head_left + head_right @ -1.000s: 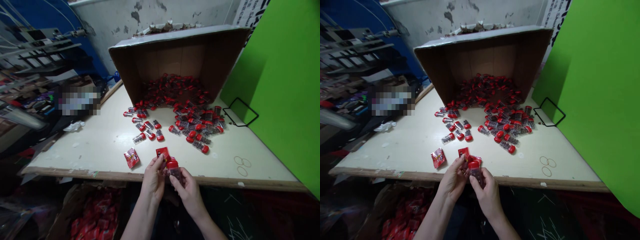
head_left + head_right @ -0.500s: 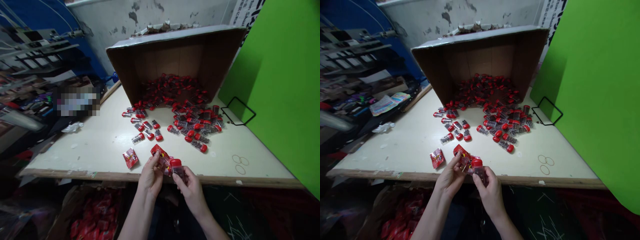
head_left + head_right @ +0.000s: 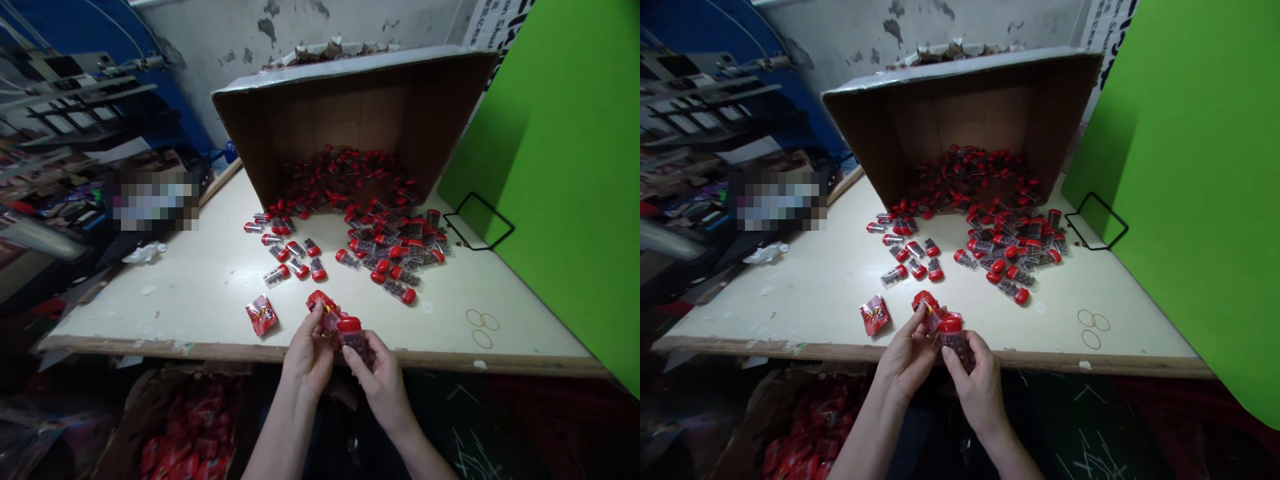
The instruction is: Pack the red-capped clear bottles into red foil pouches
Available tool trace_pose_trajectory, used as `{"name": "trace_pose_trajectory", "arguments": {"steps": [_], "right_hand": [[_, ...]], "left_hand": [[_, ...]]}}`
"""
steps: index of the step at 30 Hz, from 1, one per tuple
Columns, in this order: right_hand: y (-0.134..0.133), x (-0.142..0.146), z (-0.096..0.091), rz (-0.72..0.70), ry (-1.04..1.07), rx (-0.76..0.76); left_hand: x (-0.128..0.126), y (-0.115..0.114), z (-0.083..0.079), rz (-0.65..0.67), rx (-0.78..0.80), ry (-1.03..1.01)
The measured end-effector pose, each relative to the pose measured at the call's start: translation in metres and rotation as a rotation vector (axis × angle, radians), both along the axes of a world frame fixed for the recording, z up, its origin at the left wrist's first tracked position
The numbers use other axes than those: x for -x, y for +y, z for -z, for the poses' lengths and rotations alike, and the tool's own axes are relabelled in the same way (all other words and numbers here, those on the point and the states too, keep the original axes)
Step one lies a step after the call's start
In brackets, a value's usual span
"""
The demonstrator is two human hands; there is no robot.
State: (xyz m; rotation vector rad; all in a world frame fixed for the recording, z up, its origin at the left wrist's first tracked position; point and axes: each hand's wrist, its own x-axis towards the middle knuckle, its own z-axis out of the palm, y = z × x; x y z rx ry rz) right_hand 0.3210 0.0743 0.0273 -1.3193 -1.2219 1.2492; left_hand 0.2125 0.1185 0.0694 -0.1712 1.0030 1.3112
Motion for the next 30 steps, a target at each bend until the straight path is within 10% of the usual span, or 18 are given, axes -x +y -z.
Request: {"name": "trace_pose_trajectory", "arguments": {"steps": [30], "right_hand": [[-0.0002, -0.0006, 0.0016, 0.026, -0.155, -0.159]], "left_hand": [[-0.0020, 0.0022, -0.0025, -0.018, 0.031, -0.012]]}}
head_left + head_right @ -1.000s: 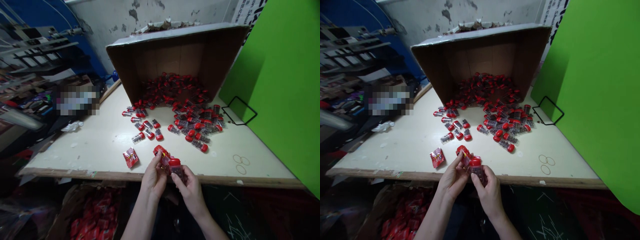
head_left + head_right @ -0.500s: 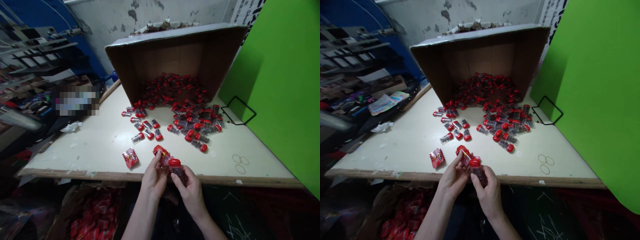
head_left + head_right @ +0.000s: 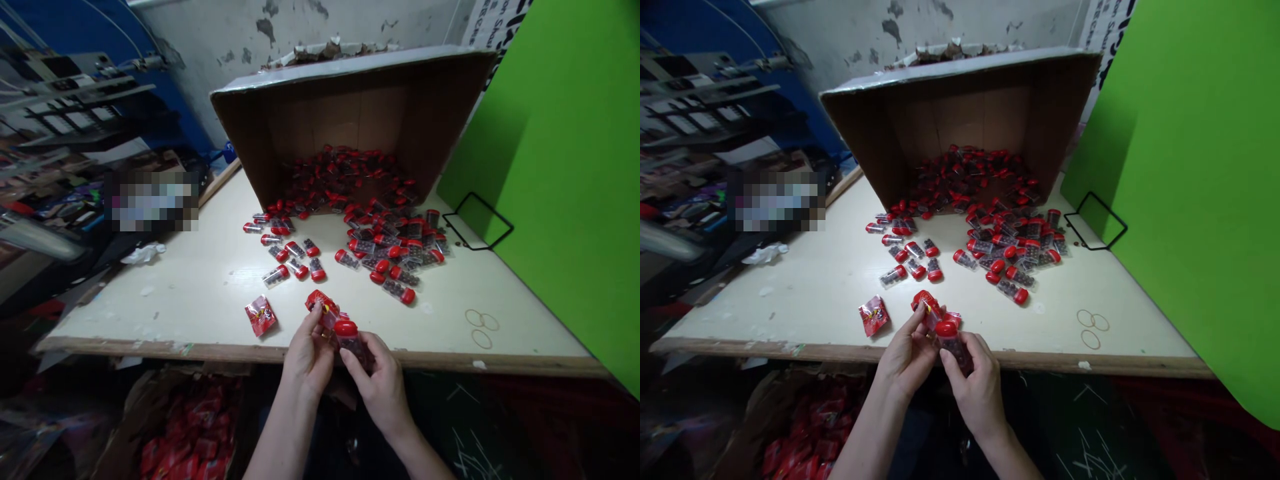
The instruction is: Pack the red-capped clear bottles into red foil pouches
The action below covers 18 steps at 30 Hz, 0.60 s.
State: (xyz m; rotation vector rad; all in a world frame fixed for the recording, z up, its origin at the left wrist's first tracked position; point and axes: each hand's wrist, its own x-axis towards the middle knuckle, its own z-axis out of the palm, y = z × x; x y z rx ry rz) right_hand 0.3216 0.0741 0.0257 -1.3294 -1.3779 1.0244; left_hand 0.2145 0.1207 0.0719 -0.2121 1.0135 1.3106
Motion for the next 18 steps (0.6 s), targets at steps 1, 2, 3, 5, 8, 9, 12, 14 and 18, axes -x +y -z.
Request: {"name": "trace_pose_trajectory", "arguments": {"steps": [1, 2, 3, 5, 8, 9, 12, 14, 18], "right_hand": [[-0.0001, 0.0000, 0.0001, -0.001, -0.007, -0.005], [-0.0002, -0.0001, 0.0001, -0.004, -0.015, -0.010], [-0.0002, -0.0002, -0.0001, -0.005, -0.021, -0.012], [0.0001, -0.0005, -0.0006, 0.000, -0.027, -0.012], [0.0013, -0.0012, -0.0010, 0.020, -0.023, -0.002], [0.0018, -0.0014, -0.0008, 0.024, -0.021, 0.000], [0.0022, -0.0016, 0.0003, 0.030, -0.023, 0.005], [0.0019, -0.0011, 0.0009, 0.028, -0.022, 0.009], [0.0012, 0.0006, 0.0001, -0.022, 0.046, 0.052]], "left_hand": [[0.0002, 0.0002, 0.0000, -0.004, 0.003, 0.004], [0.0005, 0.0003, 0.0002, -0.007, 0.004, 0.006], [0.0009, 0.0002, 0.0004, -0.007, 0.004, 0.007], [0.0015, -0.0004, 0.0012, -0.005, 0.004, 0.008], [0.0021, -0.0020, 0.0023, 0.010, 0.002, 0.010], [0.0022, -0.0026, 0.0024, 0.014, 0.000, 0.010], [0.0019, -0.0036, 0.0015, 0.020, 0.007, 0.002], [0.0012, -0.0037, 0.0004, 0.021, 0.008, -0.004], [-0.0021, -0.0046, -0.0005, 0.035, -0.063, -0.007]]}}
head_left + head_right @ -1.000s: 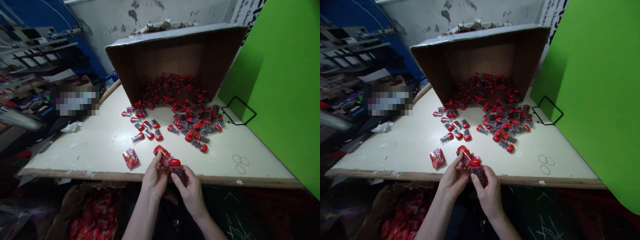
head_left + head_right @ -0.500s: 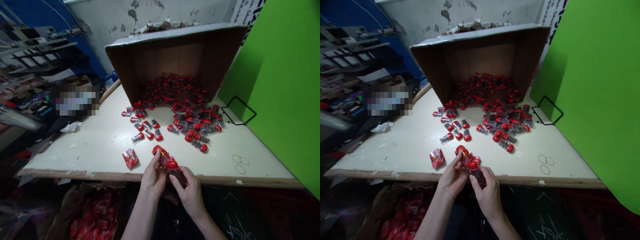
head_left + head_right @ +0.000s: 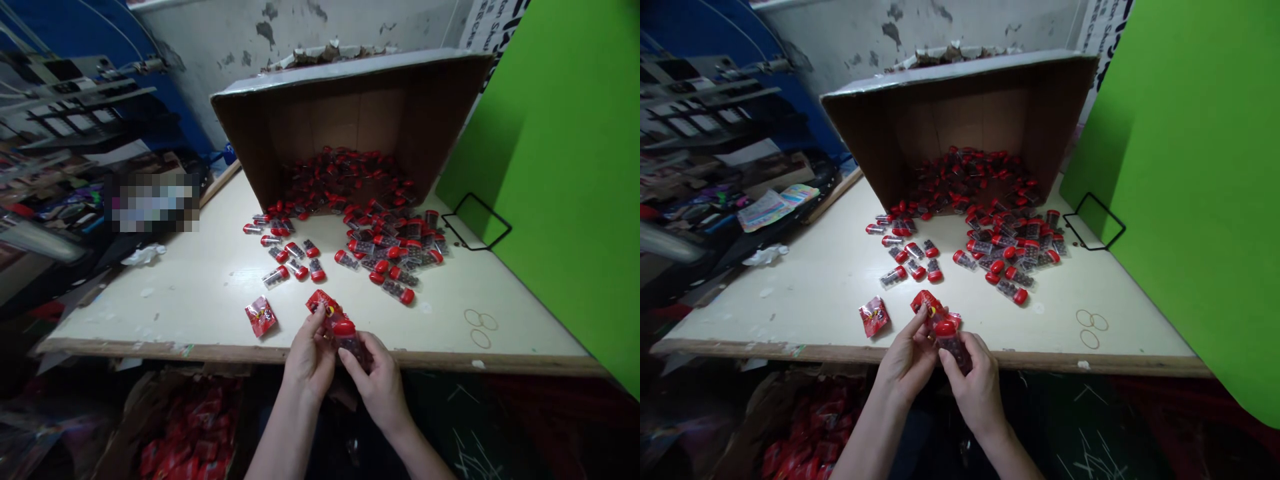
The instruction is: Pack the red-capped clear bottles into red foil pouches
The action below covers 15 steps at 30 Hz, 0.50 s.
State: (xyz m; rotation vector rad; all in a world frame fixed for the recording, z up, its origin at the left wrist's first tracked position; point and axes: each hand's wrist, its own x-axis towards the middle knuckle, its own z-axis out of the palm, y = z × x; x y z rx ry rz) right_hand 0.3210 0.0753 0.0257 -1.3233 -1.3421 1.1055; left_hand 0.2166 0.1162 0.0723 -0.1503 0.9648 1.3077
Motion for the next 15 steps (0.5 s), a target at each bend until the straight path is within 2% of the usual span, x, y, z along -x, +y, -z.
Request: {"name": "trace_pose_trajectory", "arguments": {"steps": [4, 12, 15], "right_hand": [[0.001, 0.000, -0.001, -0.041, 0.110, 0.084], [0.003, -0.003, 0.000, -0.006, 0.115, 0.050], [0.003, -0.004, -0.001, -0.038, 0.184, 0.103]], "left_hand": [[-0.003, -0.004, 0.004, 0.046, -0.093, 0.027], [-0.003, -0.013, 0.007, 0.193, -0.183, 0.179], [-0.002, -0.014, 0.007, 0.224, -0.220, 0.241]]}}
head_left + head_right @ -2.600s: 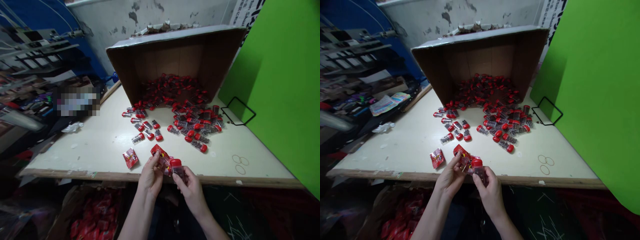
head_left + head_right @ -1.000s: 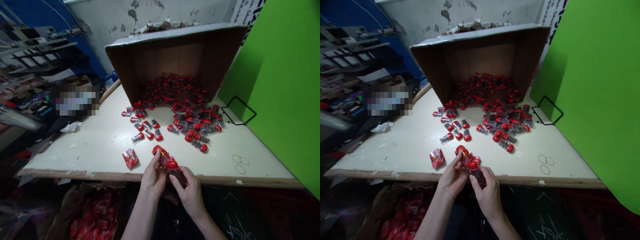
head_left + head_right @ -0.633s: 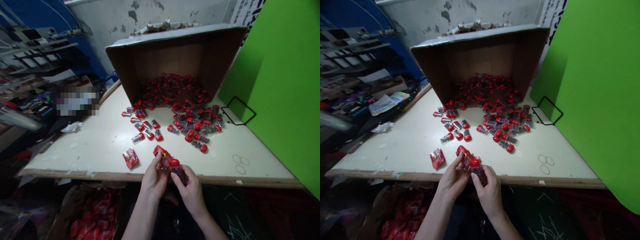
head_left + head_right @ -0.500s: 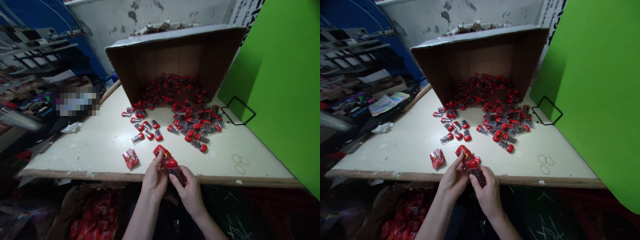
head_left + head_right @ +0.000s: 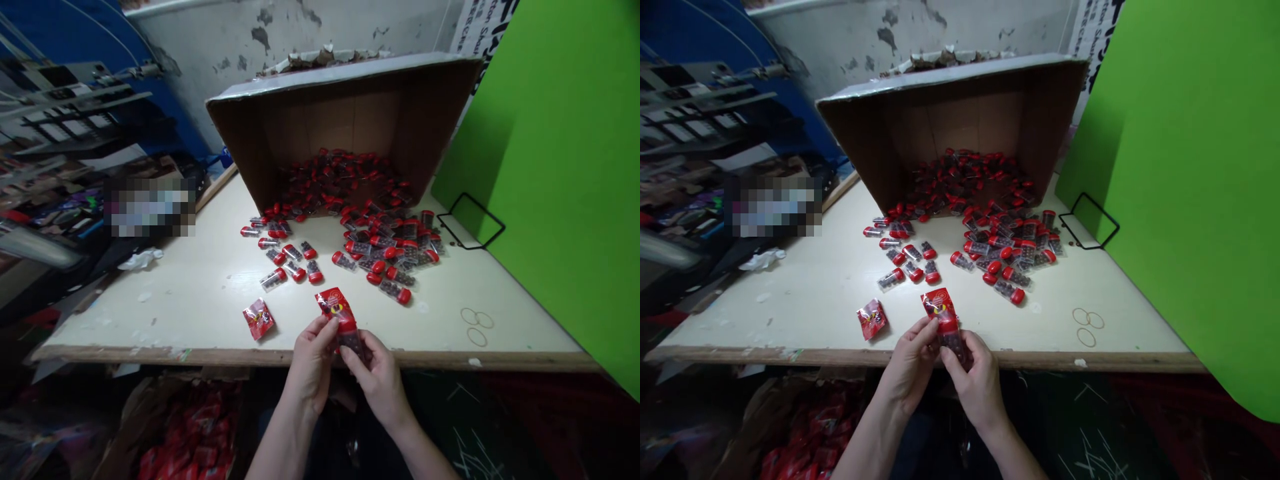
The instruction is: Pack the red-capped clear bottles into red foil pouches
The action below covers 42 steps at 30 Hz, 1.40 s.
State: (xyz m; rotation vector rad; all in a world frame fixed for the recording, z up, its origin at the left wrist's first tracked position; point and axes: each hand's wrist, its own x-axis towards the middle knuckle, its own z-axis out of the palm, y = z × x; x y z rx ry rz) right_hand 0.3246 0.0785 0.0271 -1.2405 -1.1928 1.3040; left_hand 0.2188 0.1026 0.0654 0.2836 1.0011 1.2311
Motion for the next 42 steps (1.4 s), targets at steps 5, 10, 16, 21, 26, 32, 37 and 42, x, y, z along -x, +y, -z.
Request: {"name": "trace_pose_trajectory", "arguments": {"steps": [5, 10, 16, 21, 26, 32, 37, 42], "right_hand": [[-0.001, -0.005, -0.004, -0.112, 0.228, 0.187], [-0.001, -0.008, -0.003, -0.131, 0.140, 0.128], [-0.001, -0.008, 0.000, -0.096, -0.085, -0.031], [-0.001, -0.008, 0.000, -0.108, -0.220, -0.091], [-0.003, -0.008, -0.002, -0.125, -0.164, -0.034], [-0.005, -0.007, -0.001, -0.232, 0.276, 0.285], [-0.004, -0.005, -0.005, -0.146, 0.045, 0.106], [-0.001, -0.007, -0.011, -0.245, 0.249, 0.247]], "left_hand": [[0.002, 0.000, 0.001, 0.095, -0.092, 0.069], [0.004, -0.002, 0.004, 0.130, -0.127, 0.107], [0.004, -0.002, 0.006, 0.130, -0.111, 0.142], [0.007, -0.004, 0.009, 0.183, -0.041, 0.195], [0.013, -0.007, 0.014, 0.212, -0.026, 0.191], [0.012, -0.012, 0.013, 0.297, -0.049, 0.114], [0.008, -0.017, 0.012, 0.194, -0.038, 0.257], [0.011, -0.014, 0.007, 0.187, -0.014, 0.272]]}}
